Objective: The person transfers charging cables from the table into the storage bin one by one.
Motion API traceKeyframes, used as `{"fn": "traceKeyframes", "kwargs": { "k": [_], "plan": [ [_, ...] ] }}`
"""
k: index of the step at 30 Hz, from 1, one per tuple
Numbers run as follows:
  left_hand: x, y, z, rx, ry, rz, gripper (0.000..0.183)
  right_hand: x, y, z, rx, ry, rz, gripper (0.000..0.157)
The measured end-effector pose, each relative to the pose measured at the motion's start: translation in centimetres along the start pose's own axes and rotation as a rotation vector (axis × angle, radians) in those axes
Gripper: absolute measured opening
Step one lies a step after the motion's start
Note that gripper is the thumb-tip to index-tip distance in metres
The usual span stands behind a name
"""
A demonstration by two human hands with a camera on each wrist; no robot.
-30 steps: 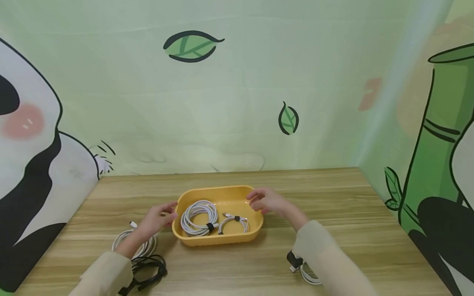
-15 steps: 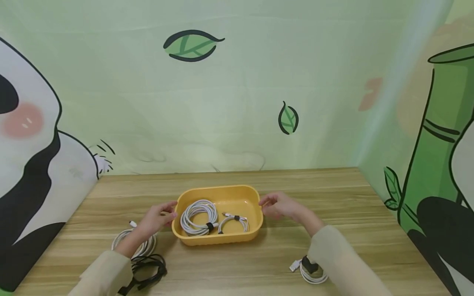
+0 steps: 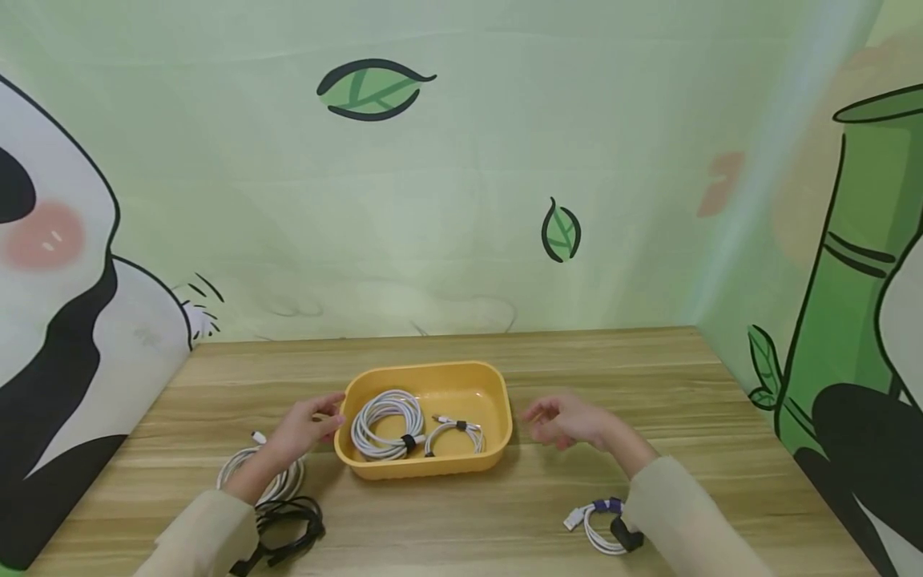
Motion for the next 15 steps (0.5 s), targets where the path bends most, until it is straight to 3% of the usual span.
{"fn": "traceKeyframes", "kwargs": {
  "k": [15],
  "plan": [
    [-0.1, 0.0, -0.1, 0.003, -0.013, 0.003, 0.044, 2.5, -0.5, -1.6, -0.030, 0.027, -0.010, 0.043]
  ]
}}
Point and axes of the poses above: each hand's wrist, its own z-axis towards the middle knuckle, its own y-axis out of the palm, x = y × z, the point moved 2 cm from there along z, towards the middle knuckle, and after that the axes turned 7 degrees about x, right-handed, at the moved point
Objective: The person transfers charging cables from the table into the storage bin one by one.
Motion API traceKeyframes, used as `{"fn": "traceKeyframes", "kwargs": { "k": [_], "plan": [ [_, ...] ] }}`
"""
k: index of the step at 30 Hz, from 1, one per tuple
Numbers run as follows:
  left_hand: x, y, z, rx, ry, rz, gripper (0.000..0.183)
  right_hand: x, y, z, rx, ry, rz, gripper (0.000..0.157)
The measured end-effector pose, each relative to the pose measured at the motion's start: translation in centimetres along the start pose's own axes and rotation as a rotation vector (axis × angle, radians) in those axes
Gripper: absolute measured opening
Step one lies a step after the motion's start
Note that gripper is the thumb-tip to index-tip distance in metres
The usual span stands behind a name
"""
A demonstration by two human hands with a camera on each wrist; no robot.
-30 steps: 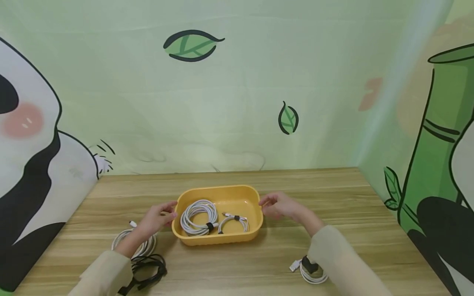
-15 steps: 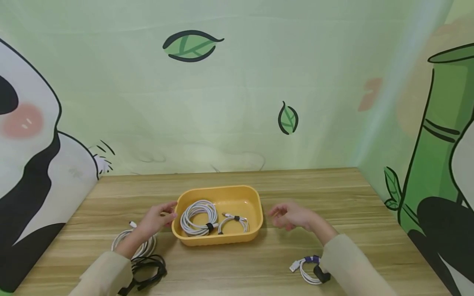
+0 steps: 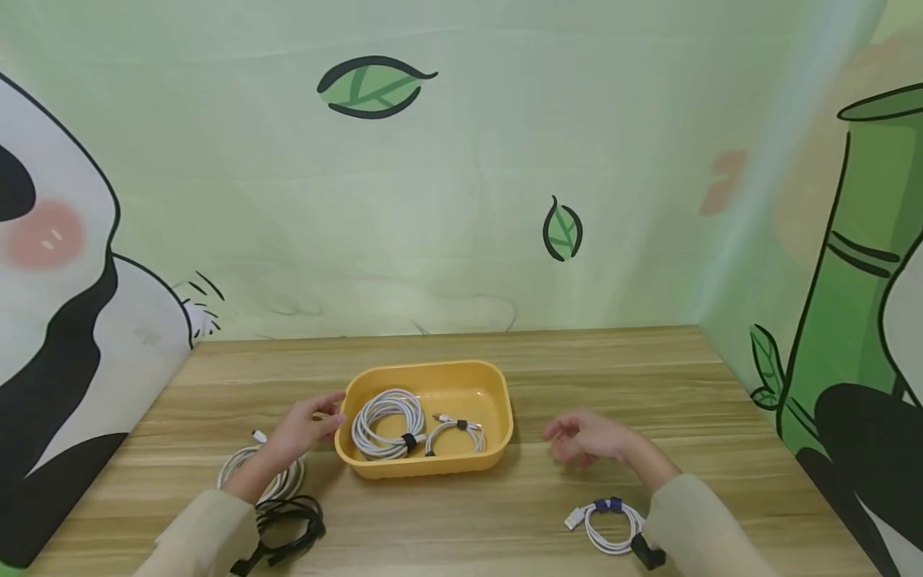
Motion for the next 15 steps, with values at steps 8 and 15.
{"fn": "traceKeyframes", "kwargs": {
  "k": [8, 15],
  "plan": [
    [0.0, 0.0, 0.1, 0.004, 0.005, 0.006, 0.043, 1.1, 0.0, -0.8, -0.018, 0.014, 0.009, 0.041],
    [0.1, 0.0, 0.1, -0.003, 0.015, 0.001, 0.044, 1.9, -0.2, -1.4, -0.029, 0.028, -0.003, 0.041]
  ]
}}
Point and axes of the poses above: each hand's wrist, its own z-axis towards the middle knuckle, its own y-axis out of the palm, x = y × z, the point moved 2 cm from there along z, towards the middle knuckle, and after that the axes turned 7 degrees about x, right-handed, at the moved point
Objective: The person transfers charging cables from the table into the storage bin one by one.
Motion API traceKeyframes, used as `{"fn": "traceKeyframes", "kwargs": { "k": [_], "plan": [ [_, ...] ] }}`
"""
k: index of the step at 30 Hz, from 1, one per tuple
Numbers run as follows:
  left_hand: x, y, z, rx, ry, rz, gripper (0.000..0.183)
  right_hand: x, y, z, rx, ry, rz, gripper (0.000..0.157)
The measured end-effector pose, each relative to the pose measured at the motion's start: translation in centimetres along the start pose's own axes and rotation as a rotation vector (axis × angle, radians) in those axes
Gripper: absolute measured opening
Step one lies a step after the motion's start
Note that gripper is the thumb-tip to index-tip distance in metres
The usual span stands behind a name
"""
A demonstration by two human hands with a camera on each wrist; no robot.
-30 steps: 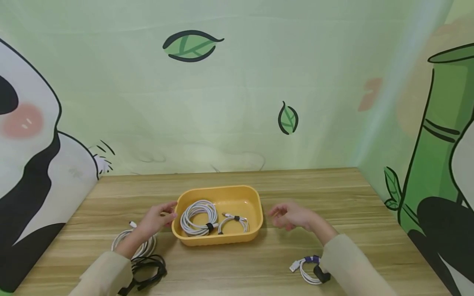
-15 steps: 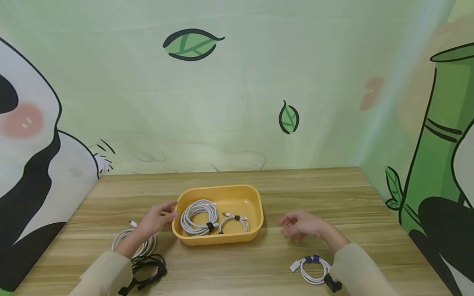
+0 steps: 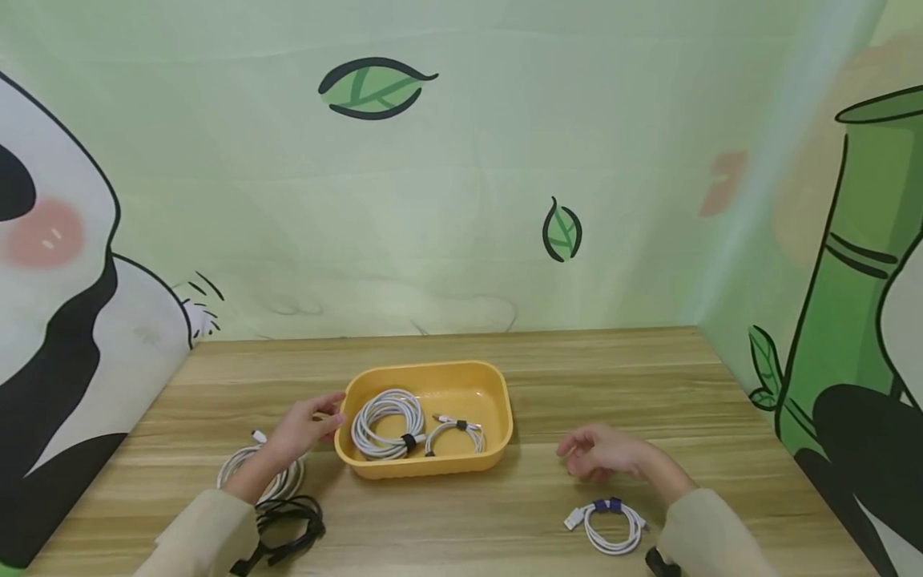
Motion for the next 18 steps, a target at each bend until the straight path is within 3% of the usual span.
{"fn": "traceKeyframes", "kwargs": {
  "k": [18],
  "plan": [
    [-0.1, 0.1, 0.0, 0.004, -0.019, -0.010, 0.043, 2.2, -0.5, -1.8, -0.035, -0.079, 0.029, 0.042]
  ]
}}
Point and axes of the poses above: each hand's wrist, its own z-axis towards the middle knuckle, its own y-axis out of the palm, x = y × z, the point moved 2 cm from there along z, towards the middle knuckle, and after that the axes turned 7 degrees about x, right-handed, at the moved point
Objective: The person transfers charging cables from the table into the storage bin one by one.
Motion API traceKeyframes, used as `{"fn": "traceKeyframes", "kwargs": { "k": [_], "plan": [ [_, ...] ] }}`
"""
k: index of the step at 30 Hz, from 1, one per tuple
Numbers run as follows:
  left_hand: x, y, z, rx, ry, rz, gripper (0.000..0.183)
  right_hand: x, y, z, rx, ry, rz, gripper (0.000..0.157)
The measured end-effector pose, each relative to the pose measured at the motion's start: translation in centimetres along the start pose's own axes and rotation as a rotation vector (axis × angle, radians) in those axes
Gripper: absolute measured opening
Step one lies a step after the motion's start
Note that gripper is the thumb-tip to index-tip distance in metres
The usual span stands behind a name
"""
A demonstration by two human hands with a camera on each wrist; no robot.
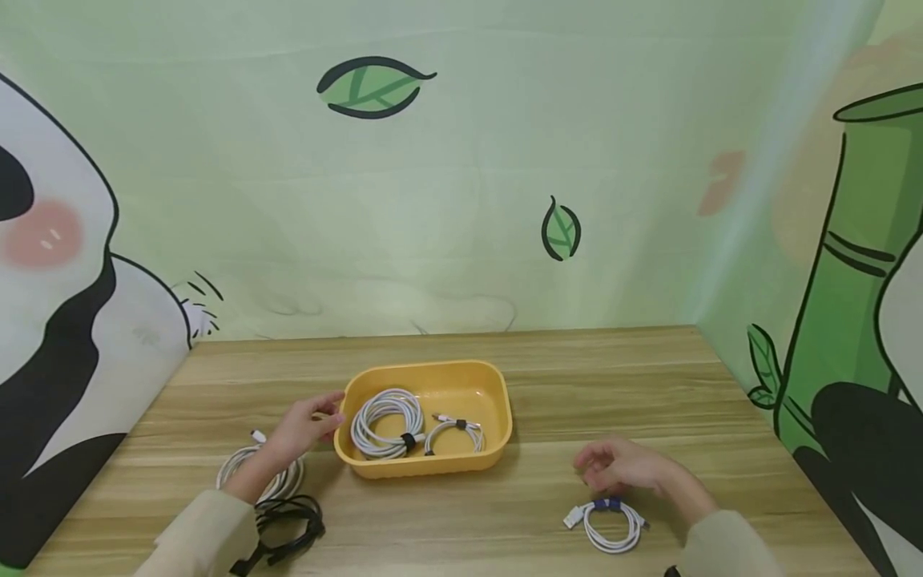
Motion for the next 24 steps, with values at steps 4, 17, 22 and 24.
{"fn": "traceKeyframes", "kwargs": {
  "k": [4, 17, 22, 24],
  "plan": [
    [0.1, -0.1, -0.1, -0.004, 0.009, 0.005, 0.043, 0.1, -0.1, -0.4, 0.005, 0.000, -0.020, 0.042],
    [0.3, -0.1, -0.2, -0.008, 0.009, 0.007, 0.043, 0.4, -0.1, -1.4, 0.016, 0.033, -0.010, 0.043],
    [0.3, 0.0, 0.0, -0.006, -0.020, -0.003, 0.044, 0.6, -0.1, -1.5, 0.024, 0.064, -0.010, 0.041],
    [0.3, 0.0, 0.0, -0.008, -0.022, -0.002, 0.044, 0.5, 0.0, -1.5, 0.024, 0.061, -0.023, 0.042]
  ]
}}
Point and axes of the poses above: each hand's wrist, its own z-axis towards the middle knuckle, its own y-axis out of the palm, x = y × z, the point moved 2 cm from there along z, towards the middle knuckle, and after that the axes turned 7 degrees about x, right-handed, at the moved point
